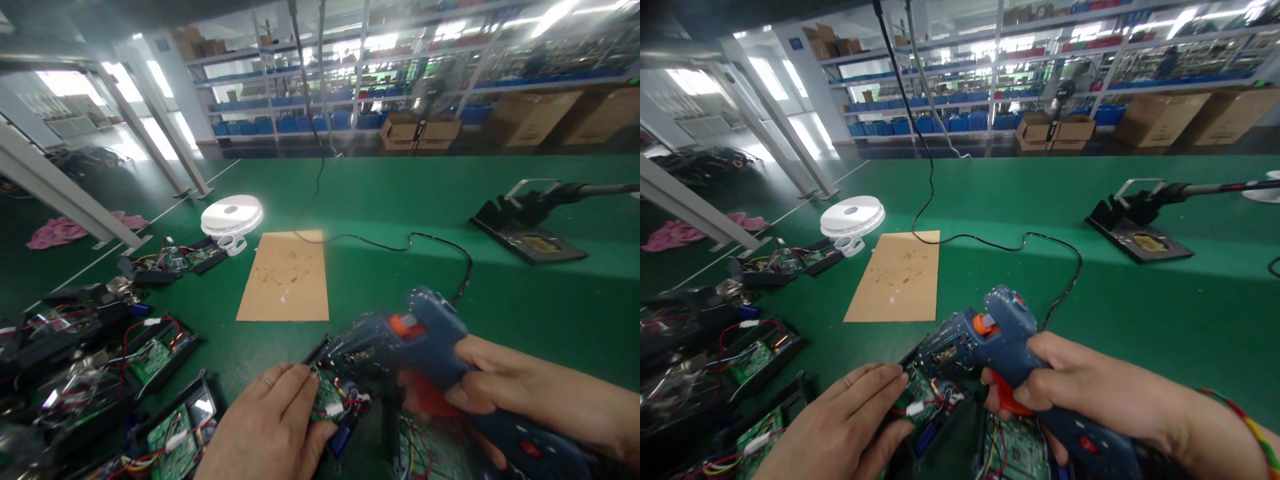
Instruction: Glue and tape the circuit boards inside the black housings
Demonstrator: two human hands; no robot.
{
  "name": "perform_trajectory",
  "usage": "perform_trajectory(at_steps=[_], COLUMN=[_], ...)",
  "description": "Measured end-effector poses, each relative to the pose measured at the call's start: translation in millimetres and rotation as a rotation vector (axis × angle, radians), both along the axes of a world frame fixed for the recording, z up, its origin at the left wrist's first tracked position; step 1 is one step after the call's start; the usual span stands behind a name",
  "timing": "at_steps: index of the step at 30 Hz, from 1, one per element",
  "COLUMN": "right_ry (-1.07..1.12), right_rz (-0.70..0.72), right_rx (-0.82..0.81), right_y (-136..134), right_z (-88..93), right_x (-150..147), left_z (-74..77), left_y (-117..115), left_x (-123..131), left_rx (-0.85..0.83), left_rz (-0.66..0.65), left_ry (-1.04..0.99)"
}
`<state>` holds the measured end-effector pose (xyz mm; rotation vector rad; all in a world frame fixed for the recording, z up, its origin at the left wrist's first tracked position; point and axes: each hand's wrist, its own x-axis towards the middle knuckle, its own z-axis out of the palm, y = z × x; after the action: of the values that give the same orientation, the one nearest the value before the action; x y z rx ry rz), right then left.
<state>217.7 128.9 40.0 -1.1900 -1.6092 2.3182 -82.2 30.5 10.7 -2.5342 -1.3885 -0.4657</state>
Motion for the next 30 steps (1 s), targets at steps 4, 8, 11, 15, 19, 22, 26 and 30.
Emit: perform_trajectory(at_steps=[4,8,11,15,19,22,26,30], right_ry=[-0.027,-0.041,-0.062,-0.074,-0.110,-0.175,-0.230,-0.226], right_rz=[-0.068,-0.085,-0.066,-0.044,-0.055,-0.042,-0.020,-0.016], right_rx=[-0.074,-0.070,-0.079,-0.075,-0.083,-0.078,-0.044,-0.037], right_y=[-1.4,-2.8,-1.9,0.3,-0.5,-1.9,-2.7,-3.1], right_z=[2.0,6.4,6.7,6.3,8.0,10.1,10.7,6.9], right_x=[-1.7,-8.1,-12.9,-18.7,-21.8,-22.3,-21.0,-18.1], left_z=[-4.2,-8.6,-10.0,-9.1,-8.2,-8.6,-9.5,-11.0], left_y=[-3.2,-3.9,-3.7,-3.0,-3.4,-4.5,-5.8,-6.4], left_x=[5.7,6.9,5.3,5.7,8.5,8.9,8.3,8.5], left_rx=[-0.003,0.012,0.007,-0.003,-0.003,-0.010,-0.022,-0.021], left_rz=[0.026,0.058,0.054,0.049,0.057,0.058,0.056,0.057], left_ry=[-0.085,-0.134,-0.139,-0.142,-0.170,-0.183,-0.195,-0.193])
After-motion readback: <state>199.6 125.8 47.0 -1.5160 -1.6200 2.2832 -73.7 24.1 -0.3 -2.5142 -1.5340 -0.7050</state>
